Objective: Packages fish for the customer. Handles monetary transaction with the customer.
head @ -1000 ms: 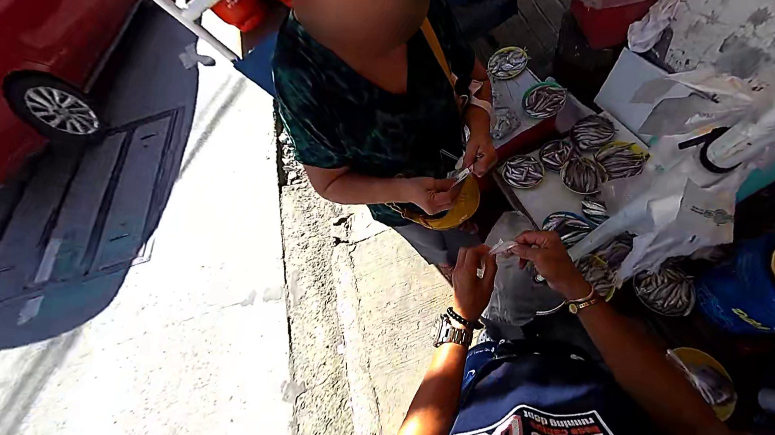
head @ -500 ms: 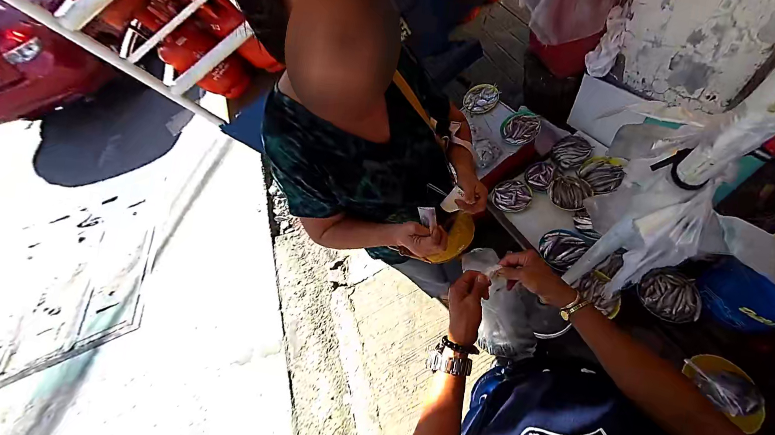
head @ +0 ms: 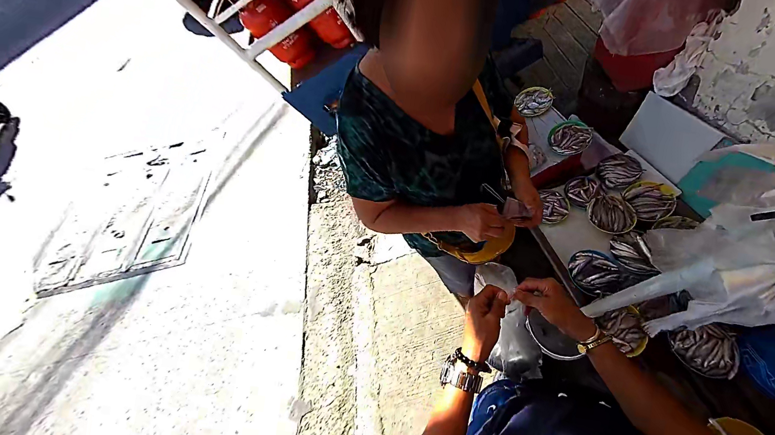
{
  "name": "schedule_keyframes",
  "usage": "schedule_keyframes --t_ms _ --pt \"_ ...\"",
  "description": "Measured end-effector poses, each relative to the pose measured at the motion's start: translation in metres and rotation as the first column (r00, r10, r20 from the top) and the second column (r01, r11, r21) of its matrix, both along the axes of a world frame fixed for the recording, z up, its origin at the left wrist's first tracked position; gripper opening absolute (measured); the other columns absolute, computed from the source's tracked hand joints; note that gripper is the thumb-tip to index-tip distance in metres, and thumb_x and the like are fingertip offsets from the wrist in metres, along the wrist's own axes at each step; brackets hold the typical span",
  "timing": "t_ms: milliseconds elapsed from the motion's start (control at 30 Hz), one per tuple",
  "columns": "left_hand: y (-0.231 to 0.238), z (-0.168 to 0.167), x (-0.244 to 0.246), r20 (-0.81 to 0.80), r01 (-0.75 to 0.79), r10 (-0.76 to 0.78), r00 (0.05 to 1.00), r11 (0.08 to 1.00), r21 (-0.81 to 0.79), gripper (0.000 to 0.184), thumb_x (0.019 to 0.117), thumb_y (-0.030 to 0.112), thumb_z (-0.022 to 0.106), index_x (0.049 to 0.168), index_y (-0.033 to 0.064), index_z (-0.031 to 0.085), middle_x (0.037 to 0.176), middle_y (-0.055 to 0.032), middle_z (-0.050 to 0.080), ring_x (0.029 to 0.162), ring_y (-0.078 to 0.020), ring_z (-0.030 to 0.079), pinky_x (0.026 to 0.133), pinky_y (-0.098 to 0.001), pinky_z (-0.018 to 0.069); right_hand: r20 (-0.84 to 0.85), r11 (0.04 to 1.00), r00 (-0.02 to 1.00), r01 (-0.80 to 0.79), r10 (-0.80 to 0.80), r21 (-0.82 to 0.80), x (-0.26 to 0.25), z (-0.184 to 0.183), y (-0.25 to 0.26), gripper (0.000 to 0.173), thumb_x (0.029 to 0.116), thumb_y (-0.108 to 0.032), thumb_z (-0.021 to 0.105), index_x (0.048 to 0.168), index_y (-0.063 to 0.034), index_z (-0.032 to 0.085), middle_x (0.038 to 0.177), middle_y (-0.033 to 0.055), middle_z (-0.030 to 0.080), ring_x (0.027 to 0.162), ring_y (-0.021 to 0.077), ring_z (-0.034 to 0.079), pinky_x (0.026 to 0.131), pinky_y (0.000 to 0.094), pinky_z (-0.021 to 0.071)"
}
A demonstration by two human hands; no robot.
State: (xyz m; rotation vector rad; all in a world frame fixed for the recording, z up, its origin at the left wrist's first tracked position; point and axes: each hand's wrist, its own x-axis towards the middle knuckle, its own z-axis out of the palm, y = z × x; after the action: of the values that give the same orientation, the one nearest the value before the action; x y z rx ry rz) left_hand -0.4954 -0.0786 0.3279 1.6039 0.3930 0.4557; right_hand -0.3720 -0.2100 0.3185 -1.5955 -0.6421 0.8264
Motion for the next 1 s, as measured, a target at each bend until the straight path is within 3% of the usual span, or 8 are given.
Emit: schedule_keyframes --t_ms 200,667,1000 --pt "-0.001 0.000 0.001 -0.009 0.016 -0.016 1.000 1.000 -0.007 0.019 0.1007 0.004 0.051 0.088 -0.0023 0.065 0.069 0.0036 0.058 0.060 0.0002 0.052 0.061 -0.0186 0.0461 -0.019 0.998 0.999 0.037 -0.036 0.054 -0.002 -0.004 -0.003 0.011 0.0979 -0.006 0.064 0.094 0.0025 0.071 0.085 0.0009 0.069 0.069 0.0039 0.063 0.069 0.0223 0.0570" --pt "-0.011 0.007 -0.003 -0.044 0.029 -0.026 0.999 0.997 0.076 0.020 0.1001 0.005 0.051 0.090 -0.0031 0.066 0.069 0.0031 0.058 0.061 -0.0004 0.052 0.062 -0.0201 0.0460 -0.018 0.971 0.986 0.164 -0.163 0.173 -0.014 -0.006 -0.016 0.011 0.0972 -0.003 0.062 0.093 0.0021 0.071 0.087 0.0015 0.071 0.072 0.0040 0.064 0.071 0.0226 0.0568" --pt "-0.017 0.015 -0.002 -0.029 0.044 -0.041 0.999 0.993 0.110 0.019 0.0997 0.005 0.050 0.089 -0.0015 0.065 0.070 0.0052 0.057 0.063 0.0007 0.052 0.063 -0.0186 0.0453 -0.055 0.970 0.990 0.138 -0.129 0.201 -0.012 -0.002 -0.023 0.009 0.0961 -0.005 0.065 0.093 0.0016 0.072 0.088 0.0007 0.070 0.070 0.0034 0.064 0.069 0.0210 0.0569"
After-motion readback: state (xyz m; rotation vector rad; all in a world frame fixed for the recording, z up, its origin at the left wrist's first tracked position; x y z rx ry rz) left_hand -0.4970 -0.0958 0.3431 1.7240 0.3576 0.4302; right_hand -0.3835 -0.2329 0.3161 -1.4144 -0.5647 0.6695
